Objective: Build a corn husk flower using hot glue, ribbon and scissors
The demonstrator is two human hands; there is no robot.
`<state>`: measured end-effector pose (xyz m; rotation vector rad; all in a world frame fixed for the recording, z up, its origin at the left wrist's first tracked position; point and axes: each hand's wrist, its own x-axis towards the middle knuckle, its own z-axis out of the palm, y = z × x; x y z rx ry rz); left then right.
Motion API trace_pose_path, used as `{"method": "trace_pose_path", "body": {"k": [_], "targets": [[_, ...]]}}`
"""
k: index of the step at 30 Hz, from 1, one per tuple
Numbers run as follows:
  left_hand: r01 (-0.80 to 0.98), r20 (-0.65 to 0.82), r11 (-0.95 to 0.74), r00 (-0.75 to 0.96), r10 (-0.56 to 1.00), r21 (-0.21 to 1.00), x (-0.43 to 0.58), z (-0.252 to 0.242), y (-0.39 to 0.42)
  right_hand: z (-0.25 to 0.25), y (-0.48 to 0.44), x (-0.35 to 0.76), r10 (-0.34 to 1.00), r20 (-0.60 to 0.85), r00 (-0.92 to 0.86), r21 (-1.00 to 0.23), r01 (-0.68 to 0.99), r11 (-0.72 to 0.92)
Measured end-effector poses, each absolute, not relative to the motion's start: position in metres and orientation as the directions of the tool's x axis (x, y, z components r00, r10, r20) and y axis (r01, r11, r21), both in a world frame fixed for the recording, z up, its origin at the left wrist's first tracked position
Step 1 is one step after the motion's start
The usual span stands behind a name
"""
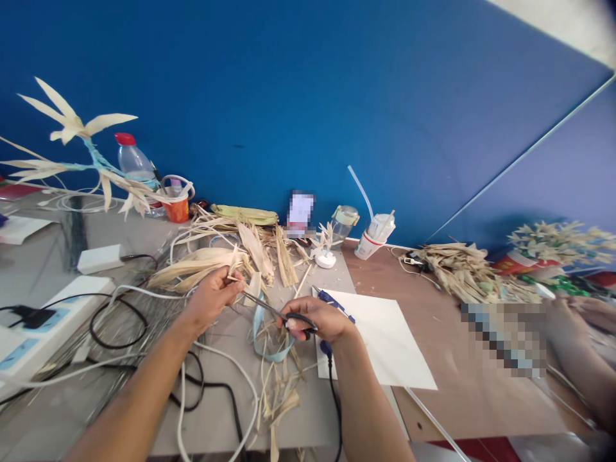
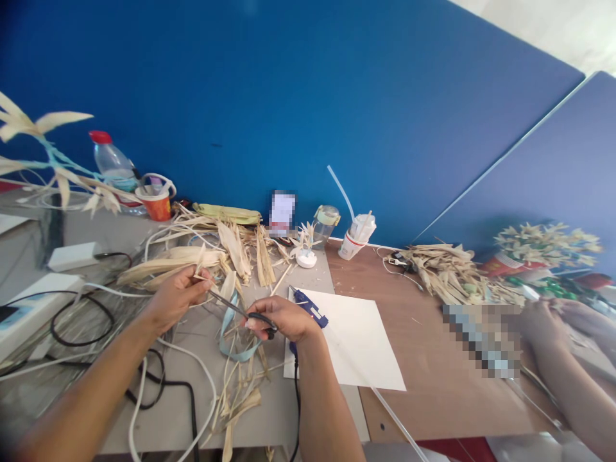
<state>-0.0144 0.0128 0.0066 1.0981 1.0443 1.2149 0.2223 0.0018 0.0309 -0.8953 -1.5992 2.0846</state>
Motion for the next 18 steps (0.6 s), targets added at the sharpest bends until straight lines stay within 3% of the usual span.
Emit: {"method": "trace_pose_path", "body": {"k": [18], "targets": [[-0.191, 0.011, 0.002, 0.068, 0.998, 0.982, -0.0187, 0.0008, 0.0146, 0.0305, 0.0011, 0.2225, 0.660, -0.255, -0.706, -0.958, 0.092, -0.272]]}}
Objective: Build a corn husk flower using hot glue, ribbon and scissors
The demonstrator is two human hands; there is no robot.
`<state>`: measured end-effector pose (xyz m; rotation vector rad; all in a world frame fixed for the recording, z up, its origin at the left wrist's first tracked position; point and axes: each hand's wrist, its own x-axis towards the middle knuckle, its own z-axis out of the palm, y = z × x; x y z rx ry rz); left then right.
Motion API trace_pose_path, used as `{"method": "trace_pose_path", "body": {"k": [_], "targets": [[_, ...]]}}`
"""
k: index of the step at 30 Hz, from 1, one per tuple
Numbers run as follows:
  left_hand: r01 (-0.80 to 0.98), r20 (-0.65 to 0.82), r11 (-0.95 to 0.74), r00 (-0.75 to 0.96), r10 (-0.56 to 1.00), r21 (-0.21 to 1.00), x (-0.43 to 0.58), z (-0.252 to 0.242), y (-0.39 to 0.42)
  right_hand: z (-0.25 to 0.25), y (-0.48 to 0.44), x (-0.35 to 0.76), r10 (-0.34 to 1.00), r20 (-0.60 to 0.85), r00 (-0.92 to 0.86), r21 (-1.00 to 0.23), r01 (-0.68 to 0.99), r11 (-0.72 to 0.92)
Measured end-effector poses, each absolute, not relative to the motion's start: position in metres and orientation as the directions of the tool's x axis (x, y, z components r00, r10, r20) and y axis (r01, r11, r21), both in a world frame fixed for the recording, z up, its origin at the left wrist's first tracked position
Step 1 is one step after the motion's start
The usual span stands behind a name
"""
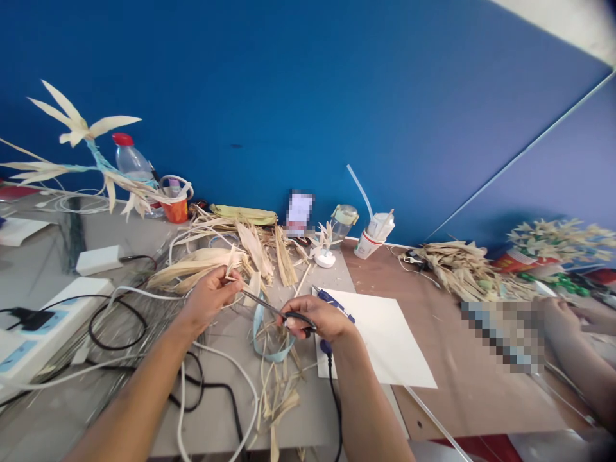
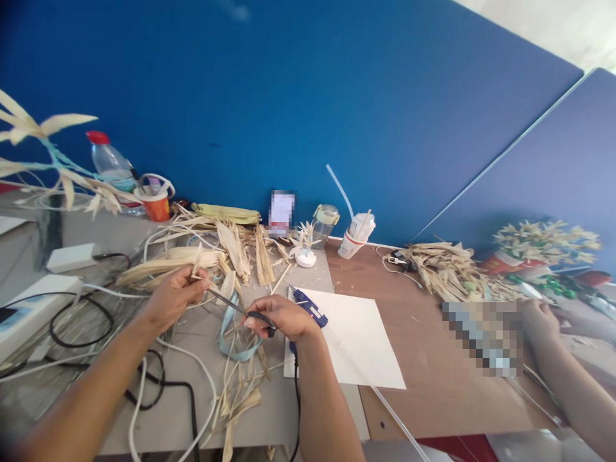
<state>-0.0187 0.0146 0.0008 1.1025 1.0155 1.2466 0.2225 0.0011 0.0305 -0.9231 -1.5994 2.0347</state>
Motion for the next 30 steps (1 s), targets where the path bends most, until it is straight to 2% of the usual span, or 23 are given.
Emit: {"method": "trace_pose_path", "body": {"k": [30], "targets": [[-0.155, -0.046, 0.050, 0.029, 0.999, 0.987, -0.0188, 0.0031, 0.0149, 0.0297, 0.0010, 0.2221, 0.697, -0.264, -0.666, -0.961, 0.126, -0.245]]}}
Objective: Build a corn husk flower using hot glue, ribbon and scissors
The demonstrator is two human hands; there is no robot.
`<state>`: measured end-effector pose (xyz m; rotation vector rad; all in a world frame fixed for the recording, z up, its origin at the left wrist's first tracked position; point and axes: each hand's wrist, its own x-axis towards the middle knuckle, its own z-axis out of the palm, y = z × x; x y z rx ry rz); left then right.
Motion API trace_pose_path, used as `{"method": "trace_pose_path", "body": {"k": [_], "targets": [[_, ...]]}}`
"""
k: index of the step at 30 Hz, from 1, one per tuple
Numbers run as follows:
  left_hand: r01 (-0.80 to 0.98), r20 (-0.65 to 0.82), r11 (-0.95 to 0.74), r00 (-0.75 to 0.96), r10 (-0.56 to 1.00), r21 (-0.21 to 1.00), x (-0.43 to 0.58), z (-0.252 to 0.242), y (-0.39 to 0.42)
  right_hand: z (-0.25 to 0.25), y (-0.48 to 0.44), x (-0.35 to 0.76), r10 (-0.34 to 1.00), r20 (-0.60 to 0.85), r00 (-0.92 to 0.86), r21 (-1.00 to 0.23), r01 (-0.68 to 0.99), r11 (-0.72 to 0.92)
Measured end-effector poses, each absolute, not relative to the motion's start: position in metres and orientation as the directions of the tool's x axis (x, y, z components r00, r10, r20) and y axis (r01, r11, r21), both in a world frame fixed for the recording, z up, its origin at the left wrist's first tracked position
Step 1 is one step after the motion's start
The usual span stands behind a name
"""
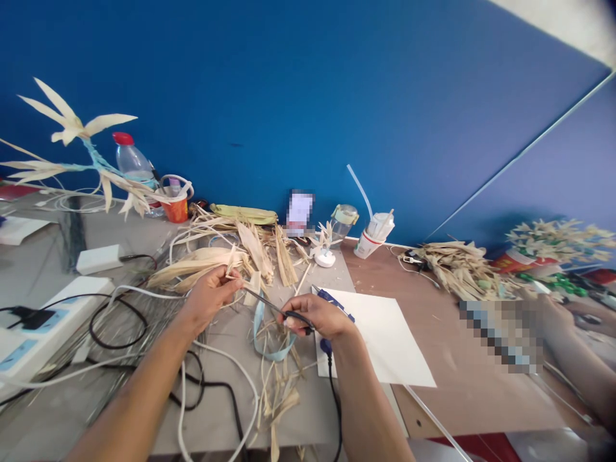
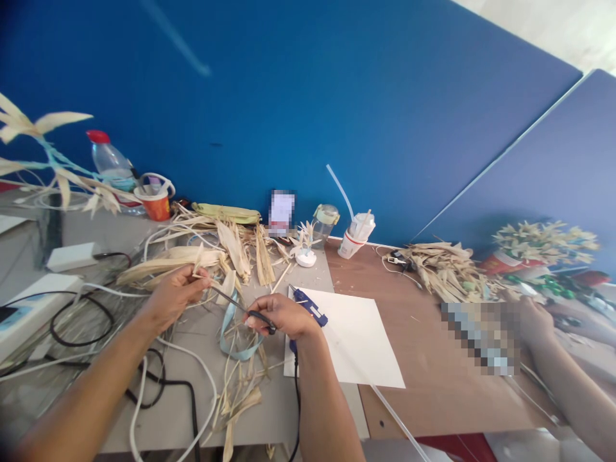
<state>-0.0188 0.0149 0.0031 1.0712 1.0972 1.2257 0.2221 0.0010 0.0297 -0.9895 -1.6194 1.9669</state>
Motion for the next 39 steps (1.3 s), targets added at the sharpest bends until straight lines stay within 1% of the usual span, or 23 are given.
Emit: {"method": "trace_pose_path", "body": {"k": [2, 4, 6, 7, 8, 9, 10, 12, 13, 15, 16, 18, 20, 23, 27, 30, 33, 36, 39], "targets": [[-0.187, -0.038, 0.037, 0.001, 0.999, 0.982, -0.019, 0.007, 0.014, 0.031, 0.001, 0.224, 0.691, -0.268, -0.672, -0.960, 0.121, -0.254], [-0.283, -0.026, 0.011, -0.048, 0.999, 0.959, -0.020, 0.011, 0.014, 0.032, 0.001, 0.226, 0.709, -0.233, -0.666, -0.966, 0.074, -0.248], [-0.380, -0.035, 0.006, -0.069, 0.997, 0.925, -0.022, 0.014, 0.014, 0.032, 0.002, 0.226, 0.790, -0.132, -0.599, -0.983, -0.021, -0.180], [-0.418, -0.045, 0.013, -0.066, 0.997, 0.908, -0.022, 0.015, 0.014, 0.032, 0.003, 0.225, 0.843, -0.076, -0.533, -0.991, -0.054, -0.123], [-0.446, -0.058, 0.027, -0.054, 0.997, 0.895, -0.022, 0.016, 0.014, 0.030, 0.005, 0.222, 0.887, -0.037, -0.460, -0.996, -0.051, -0.068], [-0.465, -0.072, 0.044, -0.042, 0.997, 0.884, -0.021, 0.016, 0.014, 0.028, 0.006, 0.219, 0.922, -0.025, -0.386, -1.000, -0.006, -0.029], [-0.476, -0.083, 0.057, -0.035, 0.996, 0.878, -0.020, 0.016, 0.014, 0.026, 0.007, 0.215, 0.948, -0.035, -0.315, -0.997, 0.082, -0.010], [-0.480, -0.100, 0.071, -0.036, 0.994, 0.874, -0.016, 0.015, 0.013, 0.021, 0.008, 0.206, 0.977, -0.074, -0.201, -0.939, 0.344, 0.000], [-0.474, -0.101, 0.071, -0.038, 0.994, 0.878, -0.014, 0.014, 0.013, 0.019, 0.008, 0.201, 0.984, -0.081, -0.159, -0.871, 0.492, 0.008], [-0.444, -0.096, 0.069, -0.039, 0.995, 0.893, -0.010, 0.012, 0.012, 0.017, 0.007, 0.195, 0.993, -0.068, -0.098, -0.671, 0.741, 0.027], [-0.423, -0.092, 0.067, -0.039, 0.995, 0.904, -0.008, 0.011, 0.011, 0.016, 0.006, 0.193, 0.995, -0.057, -0.079, -0.566, 0.823, 0.033], [-0.385, -0.086, 0.066, -0.037, 0.996, 0.921, -0.003, 0.009, 0.010, 0.015, 0.004, 0.191, 0.997, -0.037, -0.061, -0.409, 0.912, 0.041], [-0.355, -0.082, 0.063, -0.038, 0.996, 0.933, 0.001, 0.009, 0.009, 0.015, 0.003, 0.189, 0.997, -0.002, -0.077, -0.320, 0.944, 0.073], [-0.331, -0.088, 0.074, -0.030, 0.996, 0.941, 0.005, 0.009, 0.007, 0.014, 0.003, 0.185, 0.993, 0.055, -0.107, -0.225, 0.967, 0.117], [-0.299, -0.092, 0.092, 0.015, 0.996, 0.950, 0.008, 0.009, 0.006, 0.013, 0.004, 0.176, 0.991, 0.077, -0.111, -0.137, 0.983, 0.121], [-0.279, -0.099, 0.108, 0.046, 0.994, 0.954, 0.008, 0.008, 0.006, 0.013, 0.005, 0.173, 0.984, 0.064, -0.167, -0.117, 0.978, 0.174], [-0.274, -0.103, 0.117, 0.063, 0.993, 0.955, 0.007, 0.004, 0.006, 0.013, 0.005, 0.172, 0.973, 0.089, -0.212, -0.129, 0.966, 0.223], [-0.275, -0.094, 0.107, 0.063, 0.994, 0.955, 0.006, 0.000, 0.007, 0.013, 0.004, 0.171, 0.968, 0.134, -0.210, -0.140, 0.964, 0.228], [-0.289, -0.092, 0.113, 0.083, 0.992, 0.951, 0.006, -0.002, 0.007, 0.011, 0.004, 0.170, 0.971, 0.129, -0.200, -0.134, 0.967, 0.217]]}}
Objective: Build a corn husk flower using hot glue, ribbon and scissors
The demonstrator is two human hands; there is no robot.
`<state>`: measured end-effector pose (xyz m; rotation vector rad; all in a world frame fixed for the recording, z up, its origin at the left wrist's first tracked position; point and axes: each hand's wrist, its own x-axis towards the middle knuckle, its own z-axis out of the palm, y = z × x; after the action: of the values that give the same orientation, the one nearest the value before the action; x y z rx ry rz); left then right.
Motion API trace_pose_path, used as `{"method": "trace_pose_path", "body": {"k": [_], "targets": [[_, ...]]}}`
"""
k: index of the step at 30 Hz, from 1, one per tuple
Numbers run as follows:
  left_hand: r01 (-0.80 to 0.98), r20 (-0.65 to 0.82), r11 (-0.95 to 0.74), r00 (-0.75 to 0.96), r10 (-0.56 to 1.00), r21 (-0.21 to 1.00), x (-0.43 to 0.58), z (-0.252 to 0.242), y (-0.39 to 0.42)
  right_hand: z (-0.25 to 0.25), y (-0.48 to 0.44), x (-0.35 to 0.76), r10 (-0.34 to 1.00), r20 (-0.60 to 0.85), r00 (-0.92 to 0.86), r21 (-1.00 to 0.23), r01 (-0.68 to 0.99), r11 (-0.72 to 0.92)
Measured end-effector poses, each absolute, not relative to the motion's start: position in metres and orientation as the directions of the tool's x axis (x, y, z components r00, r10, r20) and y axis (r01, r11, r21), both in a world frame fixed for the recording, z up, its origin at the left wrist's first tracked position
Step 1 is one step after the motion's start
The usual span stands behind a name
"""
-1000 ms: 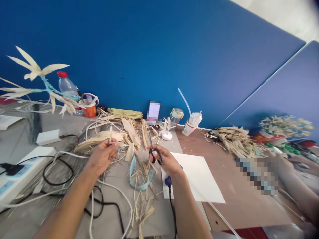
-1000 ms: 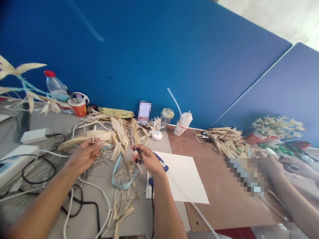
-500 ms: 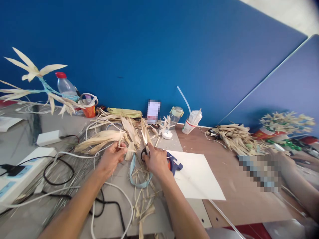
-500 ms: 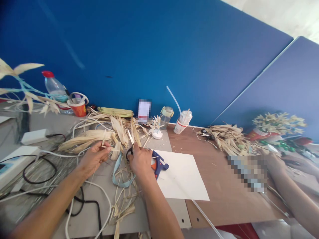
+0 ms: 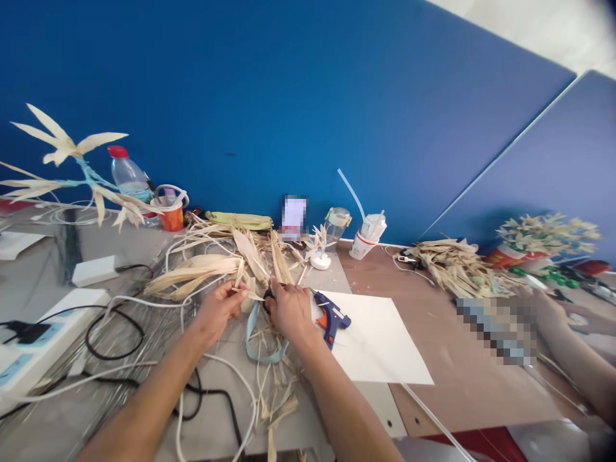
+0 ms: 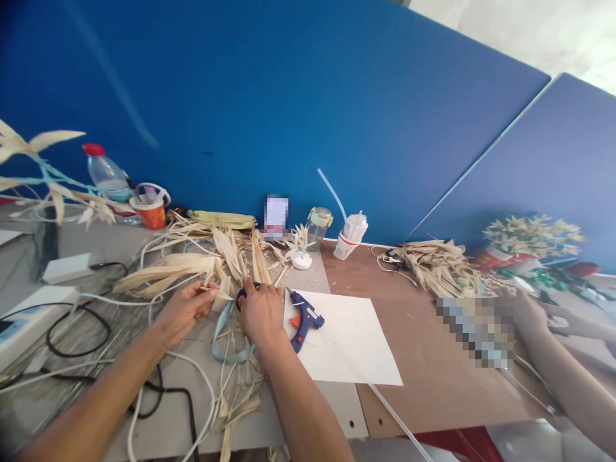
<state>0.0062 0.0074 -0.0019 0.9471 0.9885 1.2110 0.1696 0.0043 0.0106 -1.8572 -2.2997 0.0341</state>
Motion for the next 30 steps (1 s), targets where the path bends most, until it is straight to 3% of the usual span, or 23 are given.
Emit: {"method": "trace_pose_path", "body": {"k": [7, 19, 30], "targets": [[-0.326, -0.128, 0.149, 0.084, 0.988, 0.934, 0.0071, 0.0039, 0.0053, 0.0077, 0.0060, 0.1701, 0.980, 0.097, -0.175, -0.128, 0.974, 0.187], [-0.309, -0.128, 0.156, 0.111, 0.986, 0.938, 0.0096, 0.0046, 0.0022, 0.0078, 0.0020, 0.1673, 0.956, 0.149, -0.253, -0.106, 0.957, 0.269], [-0.399, -0.122, 0.169, 0.141, 0.982, 0.901, 0.0102, 0.0063, 0.0017, 0.0095, -0.0009, 0.1660, 0.961, 0.144, -0.238, -0.172, 0.950, 0.261]]}}
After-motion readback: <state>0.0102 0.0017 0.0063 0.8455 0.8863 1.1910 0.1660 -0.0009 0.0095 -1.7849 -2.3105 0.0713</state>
